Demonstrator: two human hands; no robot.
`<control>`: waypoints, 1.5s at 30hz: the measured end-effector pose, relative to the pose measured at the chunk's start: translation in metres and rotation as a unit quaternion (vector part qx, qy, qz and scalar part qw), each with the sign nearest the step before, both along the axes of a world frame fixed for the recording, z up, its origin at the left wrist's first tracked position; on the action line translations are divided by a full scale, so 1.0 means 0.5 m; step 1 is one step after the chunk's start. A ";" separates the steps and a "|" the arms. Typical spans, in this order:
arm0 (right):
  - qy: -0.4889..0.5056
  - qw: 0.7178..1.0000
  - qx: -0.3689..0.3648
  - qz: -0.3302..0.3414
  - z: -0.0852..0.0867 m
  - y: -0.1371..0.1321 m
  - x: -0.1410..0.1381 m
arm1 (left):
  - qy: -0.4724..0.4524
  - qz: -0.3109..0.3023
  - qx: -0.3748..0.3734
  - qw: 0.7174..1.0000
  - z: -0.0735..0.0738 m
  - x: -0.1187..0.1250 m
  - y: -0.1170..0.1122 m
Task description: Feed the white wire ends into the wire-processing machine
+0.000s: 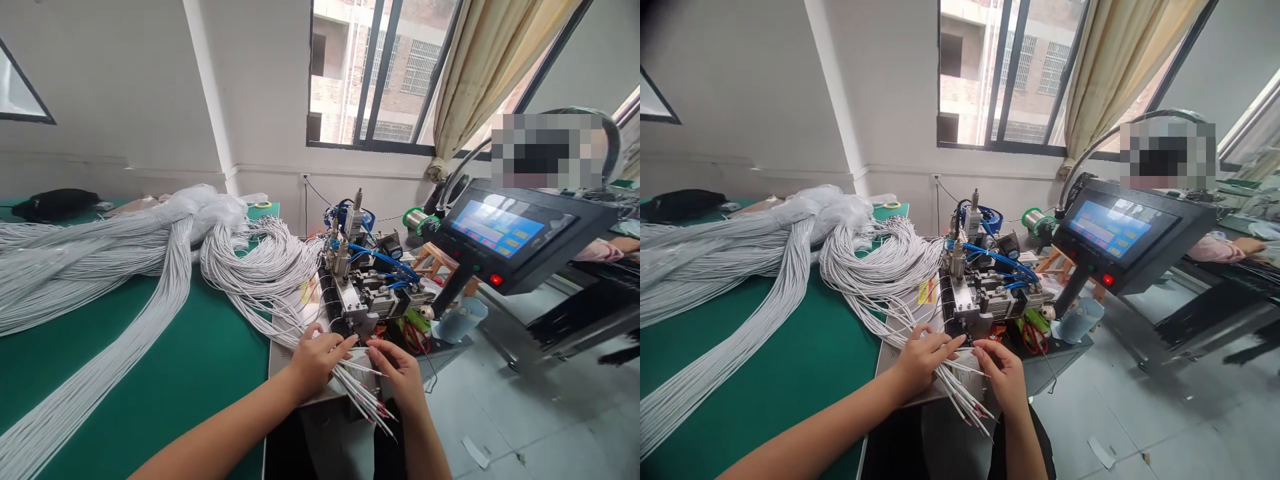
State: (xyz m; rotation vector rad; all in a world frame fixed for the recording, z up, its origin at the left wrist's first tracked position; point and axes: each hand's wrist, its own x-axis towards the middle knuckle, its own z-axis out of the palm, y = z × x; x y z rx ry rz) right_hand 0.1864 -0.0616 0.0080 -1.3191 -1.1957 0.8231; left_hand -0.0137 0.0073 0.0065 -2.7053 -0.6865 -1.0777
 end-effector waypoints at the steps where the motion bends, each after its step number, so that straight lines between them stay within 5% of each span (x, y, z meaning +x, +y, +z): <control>1: 0.015 1.000 -0.003 -0.024 -0.003 0.004 -0.002 | -0.004 -0.004 -0.012 1.000 0.002 0.000 -0.001; 7: 0.061 0.995 0.012 -0.082 -0.010 0.025 -0.013 | -0.016 -0.017 -0.022 0.999 0.004 0.003 -0.001; 18: 0.029 0.999 0.010 0.030 -0.029 0.043 0.025 | 0.018 0.027 0.035 0.999 -0.003 0.015 0.013; 30: -0.268 0.961 0.041 0.051 -0.027 0.079 0.048 | 0.079 0.085 -0.003 0.993 -0.008 0.024 0.011; 37: -0.177 0.981 0.036 0.066 -0.067 0.114 0.045 | 0.139 0.077 -0.066 0.985 -0.007 0.019 0.014; 45: 0.043 0.991 -0.069 0.104 -0.076 0.120 0.032 | 0.105 0.076 -0.051 0.990 -0.016 0.021 0.015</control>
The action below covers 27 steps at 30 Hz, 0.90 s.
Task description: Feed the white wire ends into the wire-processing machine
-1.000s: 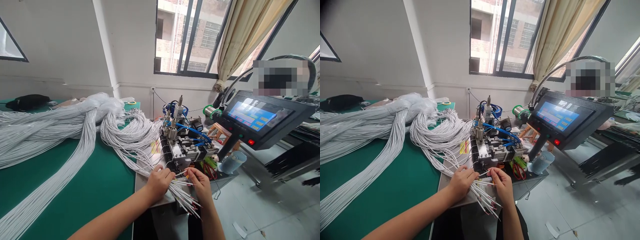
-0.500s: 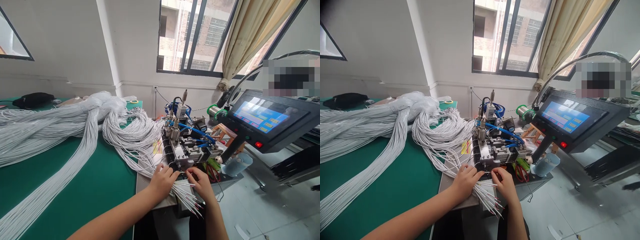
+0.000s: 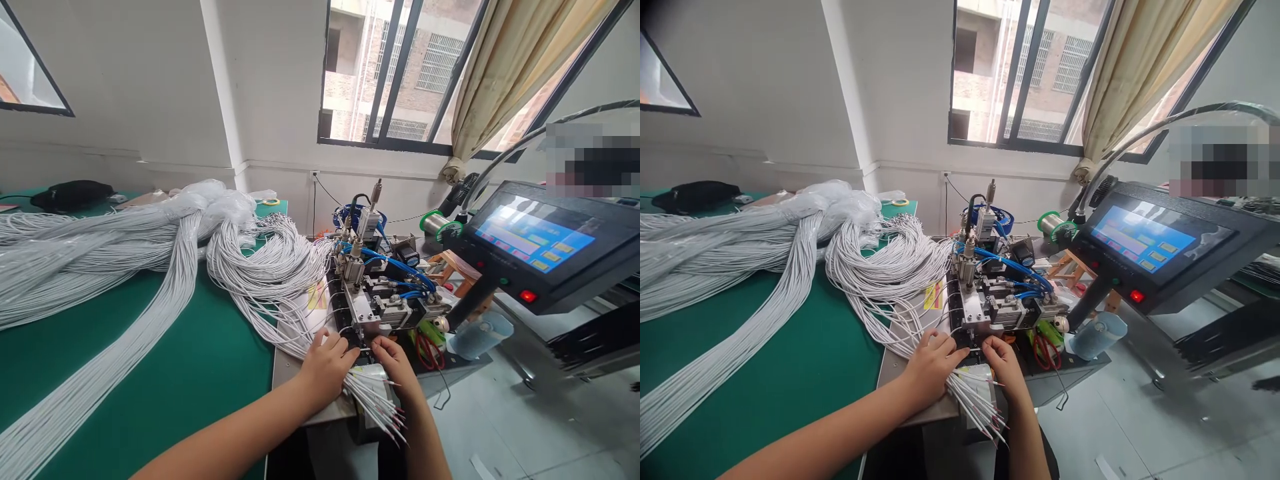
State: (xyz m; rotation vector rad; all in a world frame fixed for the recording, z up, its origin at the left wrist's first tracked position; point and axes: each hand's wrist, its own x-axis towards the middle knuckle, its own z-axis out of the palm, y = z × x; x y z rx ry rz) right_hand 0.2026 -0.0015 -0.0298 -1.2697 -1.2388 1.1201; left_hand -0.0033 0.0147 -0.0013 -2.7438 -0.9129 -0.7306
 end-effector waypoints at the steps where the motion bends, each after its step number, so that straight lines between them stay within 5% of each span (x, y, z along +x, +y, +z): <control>1: 0.026 0.999 -0.021 -0.004 -0.001 0.000 -0.003 | -0.006 0.000 0.005 1.000 -0.001 0.000 0.000; 8: 0.115 0.991 -0.067 -0.021 -0.002 -0.001 -0.014 | -0.017 -0.004 0.022 1.000 0.000 -0.003 -0.001; 27: 0.008 0.994 -0.008 -0.109 -0.001 -0.036 0.004 | -0.045 0.014 -0.004 0.999 -0.003 -0.007 -0.003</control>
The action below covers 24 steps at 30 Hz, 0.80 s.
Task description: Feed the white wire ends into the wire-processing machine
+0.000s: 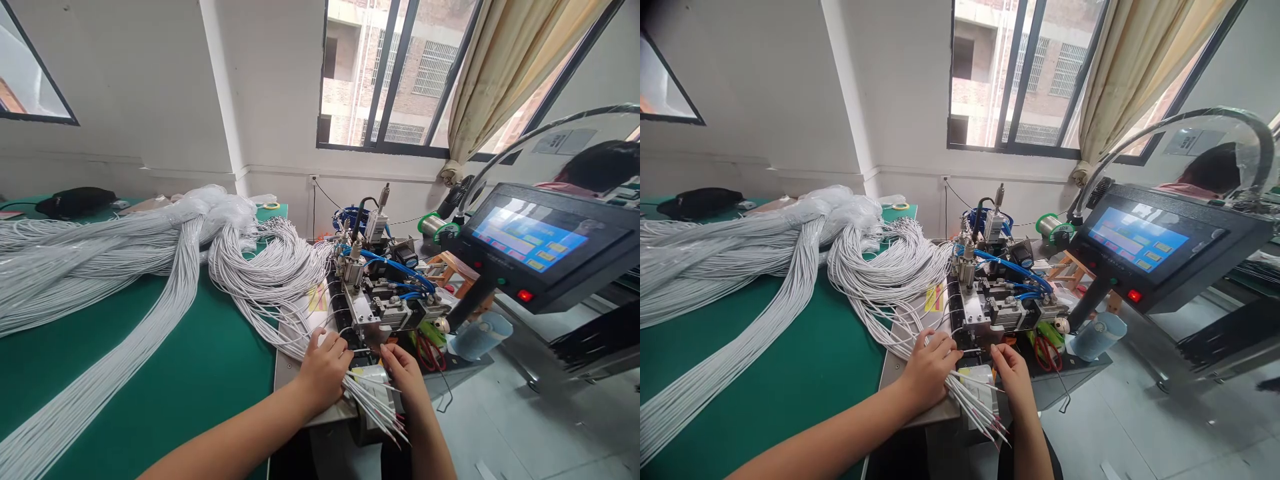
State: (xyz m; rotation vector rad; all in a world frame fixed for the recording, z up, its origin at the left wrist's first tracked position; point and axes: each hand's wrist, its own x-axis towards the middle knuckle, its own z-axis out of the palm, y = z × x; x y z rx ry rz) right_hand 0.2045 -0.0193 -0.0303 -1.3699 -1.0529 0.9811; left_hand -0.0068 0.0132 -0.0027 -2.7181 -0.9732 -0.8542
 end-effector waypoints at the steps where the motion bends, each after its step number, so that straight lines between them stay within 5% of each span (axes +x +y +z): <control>1: -0.001 1.000 0.000 0.001 0.002 -0.002 0.001 | 0.001 0.011 -0.006 1.000 0.001 0.000 0.000; 6: -0.010 1.000 0.011 0.004 0.007 -0.008 0.004 | -0.005 0.060 -0.026 0.998 0.007 0.001 -0.003; 24: 0.010 1.000 0.016 0.007 0.031 -0.020 -0.005 | -0.028 -0.040 -0.006 0.999 0.003 -0.003 0.003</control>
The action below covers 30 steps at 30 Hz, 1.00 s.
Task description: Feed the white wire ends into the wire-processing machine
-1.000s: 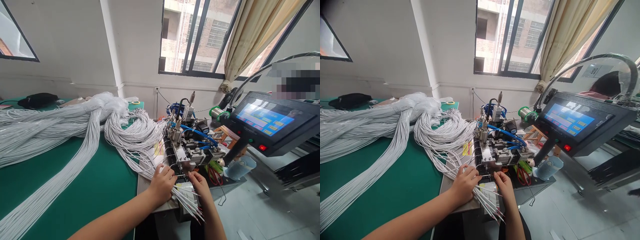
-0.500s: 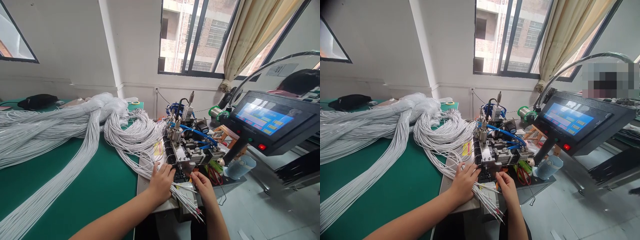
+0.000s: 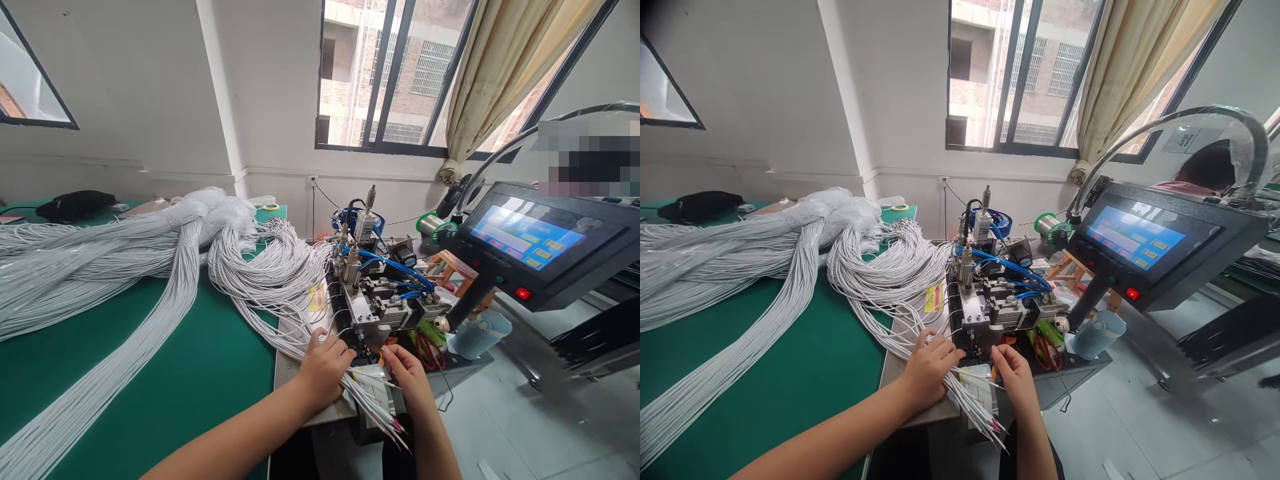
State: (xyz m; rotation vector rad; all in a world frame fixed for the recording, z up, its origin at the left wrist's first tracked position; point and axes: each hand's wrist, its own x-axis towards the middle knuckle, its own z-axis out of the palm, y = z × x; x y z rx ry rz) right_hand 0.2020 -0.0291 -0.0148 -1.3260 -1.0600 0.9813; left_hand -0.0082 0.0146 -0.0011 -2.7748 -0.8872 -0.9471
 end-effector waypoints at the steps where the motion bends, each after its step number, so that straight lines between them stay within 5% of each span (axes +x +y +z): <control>1: -0.001 1.000 0.001 0.002 0.001 0.000 -0.001 | 0.002 -0.002 0.000 1.000 0.000 -0.001 0.000; 30: 0.028 0.999 -0.005 0.034 -0.020 -0.001 -0.001 | 0.007 -0.022 -0.003 1.000 -0.002 -0.002 0.006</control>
